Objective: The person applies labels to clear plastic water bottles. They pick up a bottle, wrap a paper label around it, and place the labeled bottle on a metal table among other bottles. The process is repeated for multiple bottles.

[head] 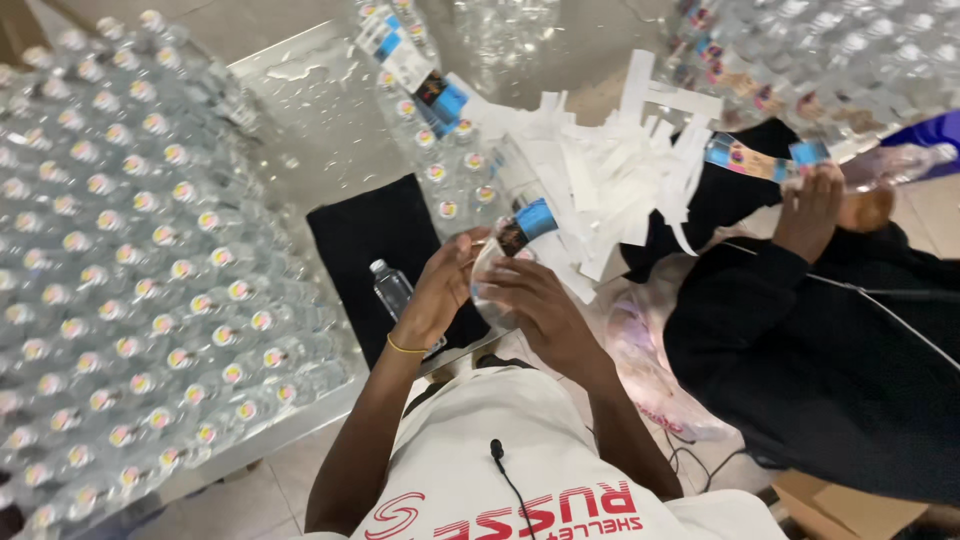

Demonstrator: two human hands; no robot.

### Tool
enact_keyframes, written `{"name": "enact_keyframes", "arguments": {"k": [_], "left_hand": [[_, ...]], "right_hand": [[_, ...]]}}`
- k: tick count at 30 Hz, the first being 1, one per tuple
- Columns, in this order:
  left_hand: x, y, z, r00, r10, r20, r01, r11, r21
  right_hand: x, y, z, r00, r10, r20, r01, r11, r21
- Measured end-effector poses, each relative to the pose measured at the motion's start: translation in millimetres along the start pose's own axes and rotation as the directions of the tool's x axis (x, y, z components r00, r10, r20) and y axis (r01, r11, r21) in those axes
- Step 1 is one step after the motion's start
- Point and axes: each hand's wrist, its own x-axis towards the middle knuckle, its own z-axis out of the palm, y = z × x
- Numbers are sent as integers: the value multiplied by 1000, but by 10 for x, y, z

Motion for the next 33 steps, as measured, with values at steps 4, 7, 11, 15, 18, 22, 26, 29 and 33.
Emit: {"name": "enact_keyframes", "arguments": {"k": [4, 7, 11, 15, 18, 22, 26, 29, 33], "left_hand": [[-534, 184, -354, 952, 82, -295, -86, 996, -2], [-817, 112, -554, 873, 89, -479, -147, 986, -84], [-1017, 182, -576, 797, 63, -601, -258, 935, -243], [-1087, 12, -572, 762, 53, -646, -348, 874, -339], [-1127, -131, -512, 760, 4, -650, -353, 842, -407], [-1149, -356, -467, 755, -63, -653, -321, 832, -452], [-1140, -843, -665, 718, -119, -686, -292, 843, -452], [-1158, -1327, -938, 666, -102, -739, -276, 886, -371], [-1145, -1881, -1283, 532, -59, -845, -147, 976, -161]], "right_hand": [[100, -113, 310, 974, -143, 173, 133, 989, 70], [77, -26, 457, 950, -212, 231, 206, 977, 49], [122, 64, 541, 984, -43, 173, 31, 997, 70], [-241, 492, 946, 867, 474, 157, -422, 526, 738], [-628, 754, 1335, 769, 503, 394, -517, 129, 846], [-664, 594, 1653, 713, 553, 431, -583, 127, 802], [-448, 533, 1844, 531, 814, 236, -578, 144, 803], [-511, 717, 1906, 496, 849, 183, -711, 276, 647], [-635, 1018, 2015, 499, 839, 216, -812, 366, 456]]}}
